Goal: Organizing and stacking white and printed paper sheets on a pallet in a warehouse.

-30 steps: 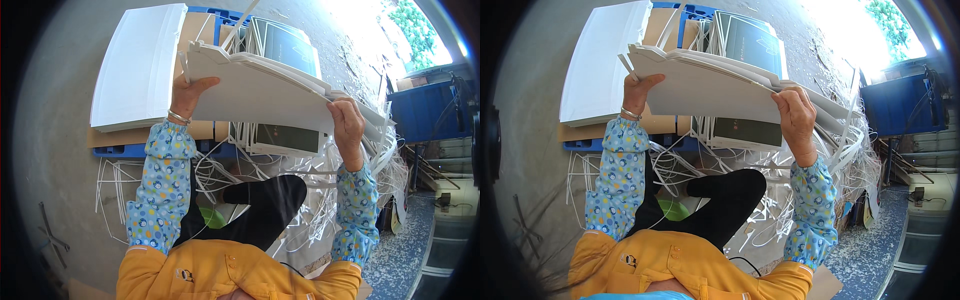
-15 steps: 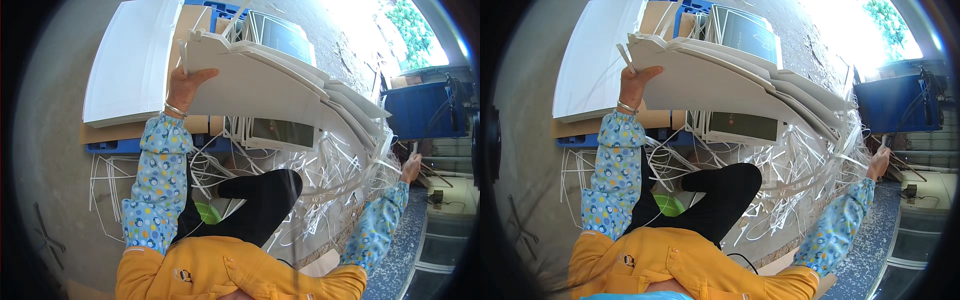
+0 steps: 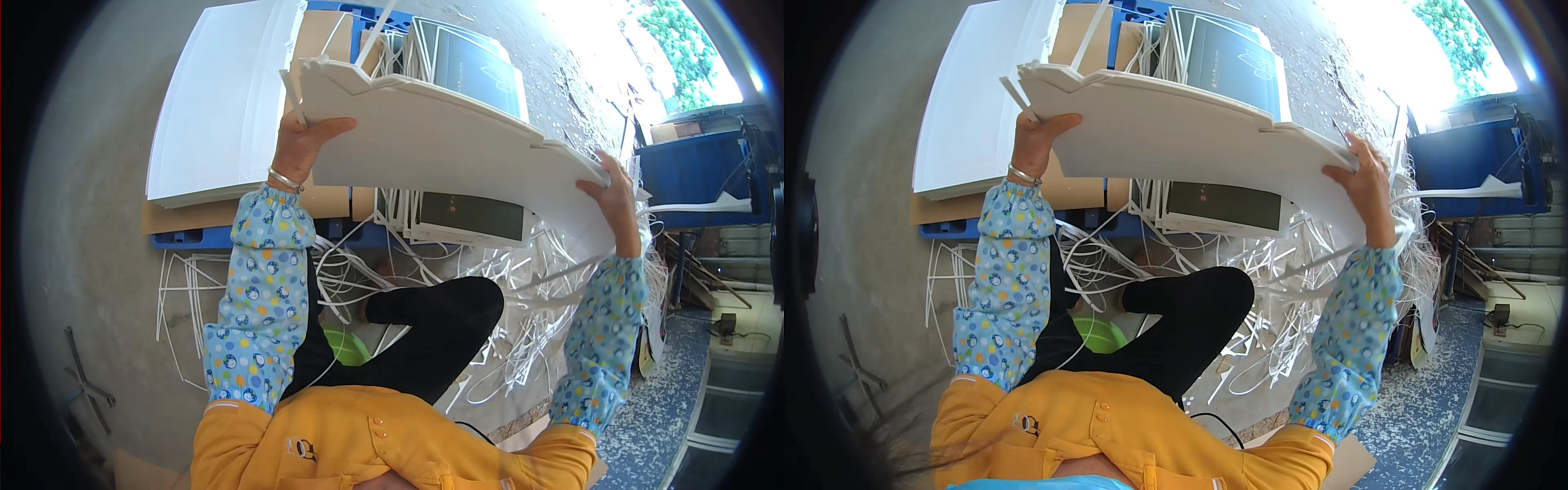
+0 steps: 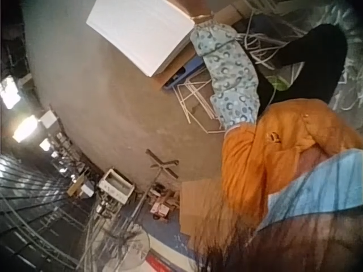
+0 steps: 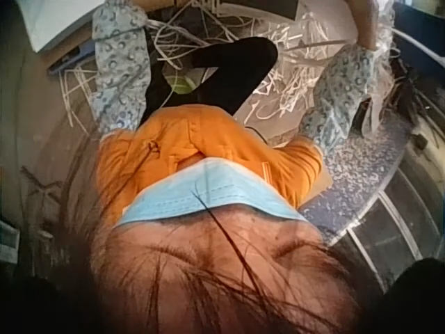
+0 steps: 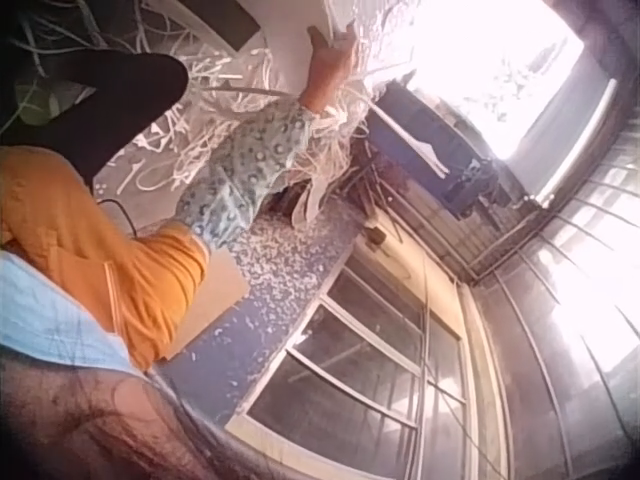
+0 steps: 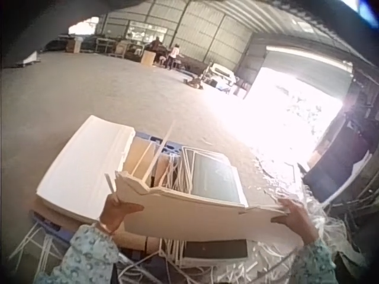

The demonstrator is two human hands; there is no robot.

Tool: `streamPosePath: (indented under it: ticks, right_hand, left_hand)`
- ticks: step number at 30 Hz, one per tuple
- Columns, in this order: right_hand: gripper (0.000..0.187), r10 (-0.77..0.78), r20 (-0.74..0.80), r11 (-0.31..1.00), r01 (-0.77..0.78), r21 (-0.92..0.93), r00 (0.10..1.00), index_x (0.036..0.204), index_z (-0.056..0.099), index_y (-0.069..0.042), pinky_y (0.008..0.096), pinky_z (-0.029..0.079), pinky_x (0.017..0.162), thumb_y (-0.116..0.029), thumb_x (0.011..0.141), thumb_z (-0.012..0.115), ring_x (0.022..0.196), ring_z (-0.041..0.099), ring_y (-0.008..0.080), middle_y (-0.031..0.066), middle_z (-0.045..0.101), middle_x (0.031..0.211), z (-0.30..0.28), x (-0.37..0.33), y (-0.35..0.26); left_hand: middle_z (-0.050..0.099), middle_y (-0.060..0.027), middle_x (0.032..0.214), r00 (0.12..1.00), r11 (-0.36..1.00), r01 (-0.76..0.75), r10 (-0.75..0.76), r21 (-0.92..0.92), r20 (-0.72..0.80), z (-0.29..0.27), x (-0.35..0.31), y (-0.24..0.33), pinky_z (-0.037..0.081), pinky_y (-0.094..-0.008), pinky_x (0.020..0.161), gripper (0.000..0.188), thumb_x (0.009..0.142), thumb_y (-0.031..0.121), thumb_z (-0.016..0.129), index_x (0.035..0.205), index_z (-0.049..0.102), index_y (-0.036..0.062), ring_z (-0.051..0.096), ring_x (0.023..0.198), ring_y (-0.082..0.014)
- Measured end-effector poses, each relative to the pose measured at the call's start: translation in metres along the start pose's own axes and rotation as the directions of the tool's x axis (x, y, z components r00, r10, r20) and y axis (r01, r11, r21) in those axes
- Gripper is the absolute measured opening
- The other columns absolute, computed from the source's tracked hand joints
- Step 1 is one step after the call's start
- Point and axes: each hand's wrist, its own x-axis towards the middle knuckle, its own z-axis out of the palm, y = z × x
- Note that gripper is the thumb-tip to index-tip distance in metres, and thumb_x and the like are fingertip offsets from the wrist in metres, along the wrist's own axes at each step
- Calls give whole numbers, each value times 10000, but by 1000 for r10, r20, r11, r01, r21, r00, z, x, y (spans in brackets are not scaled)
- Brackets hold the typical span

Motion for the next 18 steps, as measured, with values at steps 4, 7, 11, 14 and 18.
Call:
streamPosePath:
  ticks: [4, 7, 11, 14, 18]
  right_hand:
    - [254, 309, 363, 912, -383, 150, 879, 857, 610, -89, 281, 424, 606, -272, 696, 682, 652, 572, 144, 46, 616, 693, 13, 10, 17]
    - [214, 255, 252, 910, -320, 265, 934, 761, 612, -78, 262, 408, 520, -283, 724, 660, 537, 552, 118, 46, 591, 610, 5, 3, 15]
    - [238, 254, 164, 919, -290, 266, 953, 771, 579, -94, 296, 414, 503, -321, 742, 644, 554, 569, 167, 64, 585, 610, 7, -19, 25]
    - [284, 132, 21, 971, -134, 197, 991, 720, 502, -74, 356, 400, 512, -320, 740, 643, 549, 551, 239, 73, 555, 593, 20, -20, 3]
    - [268, 254, 155, 874, -295, 386, 955, 730, 501, -68, 363, 398, 545, -294, 726, 645, 595, 544, 275, 107, 558, 658, -4, -25, -11]
  left_hand:
    - [624, -51, 833, 999, 998, 37, -38, -41, -4, 1, 3, 1, 466, -241, 691, 244, 695, 54, 682, 922, 612, 0, 591, 756, -128]
    - [626, -66, 837, 999, 997, -27, 26, -72, -19, 1, 7, 3, 497, -231, 659, 284, 680, 76, 719, 928, 604, -1, 598, 736, -127]
    - [555, -110, 985, 990, 968, -121, 133, 221, -39, 11, 21, 27, 458, -261, 729, 472, 683, 120, 710, 1063, 467, -19, 562, 861, -183]
    - [509, -142, 1019, 517, 354, -221, 833, 909, -199, 35, 30, 36, 421, -342, 822, 682, 625, 141, 752, 1163, 364, -20, 510, 950, -235]
    - [443, -110, 1161, 573, 322, -749, 753, 579, 323, 159, 3, 71, 296, -423, 922, 633, 647, 216, 720, 1172, 407, 48, 412, 1085, -251]
